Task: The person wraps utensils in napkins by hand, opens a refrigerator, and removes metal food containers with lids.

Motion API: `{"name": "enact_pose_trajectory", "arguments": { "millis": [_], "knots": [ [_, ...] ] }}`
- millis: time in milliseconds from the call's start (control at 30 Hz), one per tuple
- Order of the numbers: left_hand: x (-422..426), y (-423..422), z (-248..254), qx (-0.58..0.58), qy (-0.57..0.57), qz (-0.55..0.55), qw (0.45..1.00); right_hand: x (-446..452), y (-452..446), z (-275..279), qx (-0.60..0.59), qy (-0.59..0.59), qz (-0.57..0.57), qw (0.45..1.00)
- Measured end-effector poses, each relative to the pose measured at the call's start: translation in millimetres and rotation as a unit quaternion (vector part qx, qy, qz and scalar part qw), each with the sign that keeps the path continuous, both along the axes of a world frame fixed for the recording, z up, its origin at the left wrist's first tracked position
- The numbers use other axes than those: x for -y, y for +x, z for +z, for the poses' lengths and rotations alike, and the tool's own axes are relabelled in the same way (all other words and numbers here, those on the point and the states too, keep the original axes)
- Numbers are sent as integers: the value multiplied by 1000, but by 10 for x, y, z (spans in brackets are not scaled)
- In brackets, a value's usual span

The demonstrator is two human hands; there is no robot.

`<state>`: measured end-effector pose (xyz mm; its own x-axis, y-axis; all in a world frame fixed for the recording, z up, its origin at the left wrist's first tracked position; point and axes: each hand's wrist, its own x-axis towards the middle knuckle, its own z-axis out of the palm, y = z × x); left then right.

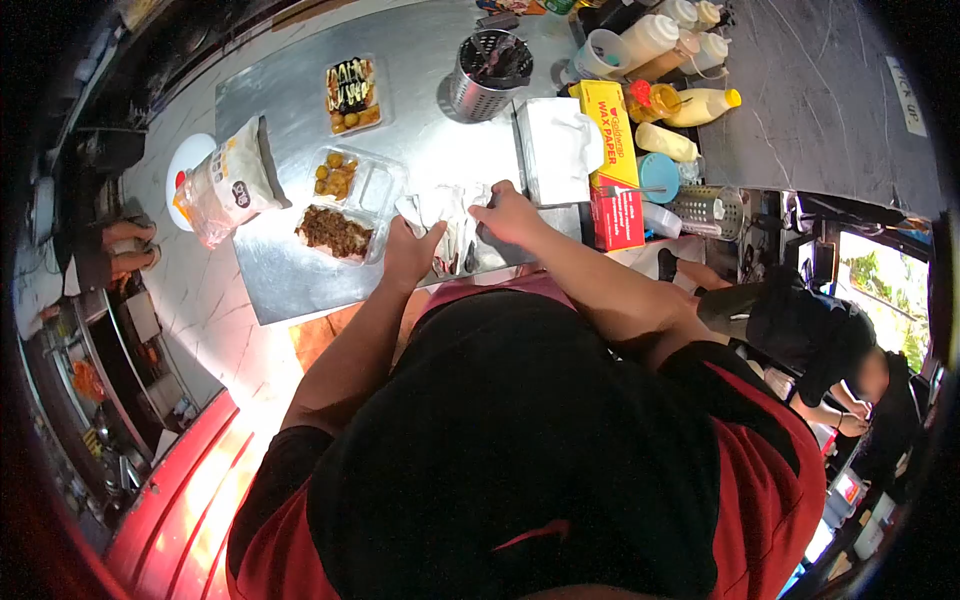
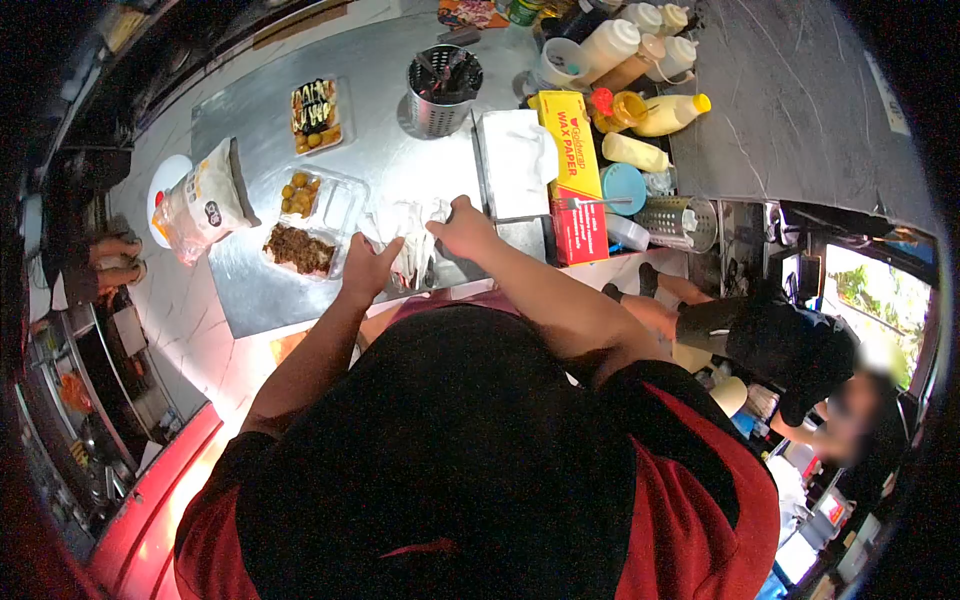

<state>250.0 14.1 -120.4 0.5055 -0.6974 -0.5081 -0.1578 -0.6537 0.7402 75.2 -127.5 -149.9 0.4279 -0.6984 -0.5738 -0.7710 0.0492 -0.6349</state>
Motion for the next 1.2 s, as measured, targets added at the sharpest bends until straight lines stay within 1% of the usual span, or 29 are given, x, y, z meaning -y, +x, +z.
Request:
{"name": "enact_pose_trajectory", "arguments": {
  "millis": [67,167,267,367,467,567,667,767,867,967,1000,1100,1200],
  "knots": [
    [26,27,-53,-14,2,-33,999,-20,8,-82,52,74,-29,995],
    [51,20,-207,-31,-21,-26,999,-47,22,-106,83,84,-55,991],
    [88,0,-284,-19,-30,-43,998,-26,37,-13,58,77,-43,994],
    [126,-51,-300,-136,-104,-21,985,-34,29,-183,55,42,-42,997],
    [159,-84,-392,-219,-110,-15,969,-31,71,202,55,135,-95,985],
    [185,-96,-506,-277,-59,27,959,-32,71,26,71,140,-88,984],
    [215,-106,-472,-314,-62,36,947,-5,73,43,53,129,-38,989],
    [227,-116,-345,-312,-88,31,946,-19,72,-22,56,74,-2,996],
    [250,-149,-246,-331,-128,24,935,-33,71,87,124,218,-97,963],
    [271,-169,-253,-325,-166,33,930,-27,94,296,152,260,-126,945],
    [289,-159,-114,-329,-139,26,934,-28,101,300,161,259,-126,944],
    [332,-160,-114,-288,-193,0,938,-19,88,304,190,254,-127,940],
    [378,-150,-72,-306,-224,-19,925,-17,81,351,221,247,-134,934]
  ]
}}
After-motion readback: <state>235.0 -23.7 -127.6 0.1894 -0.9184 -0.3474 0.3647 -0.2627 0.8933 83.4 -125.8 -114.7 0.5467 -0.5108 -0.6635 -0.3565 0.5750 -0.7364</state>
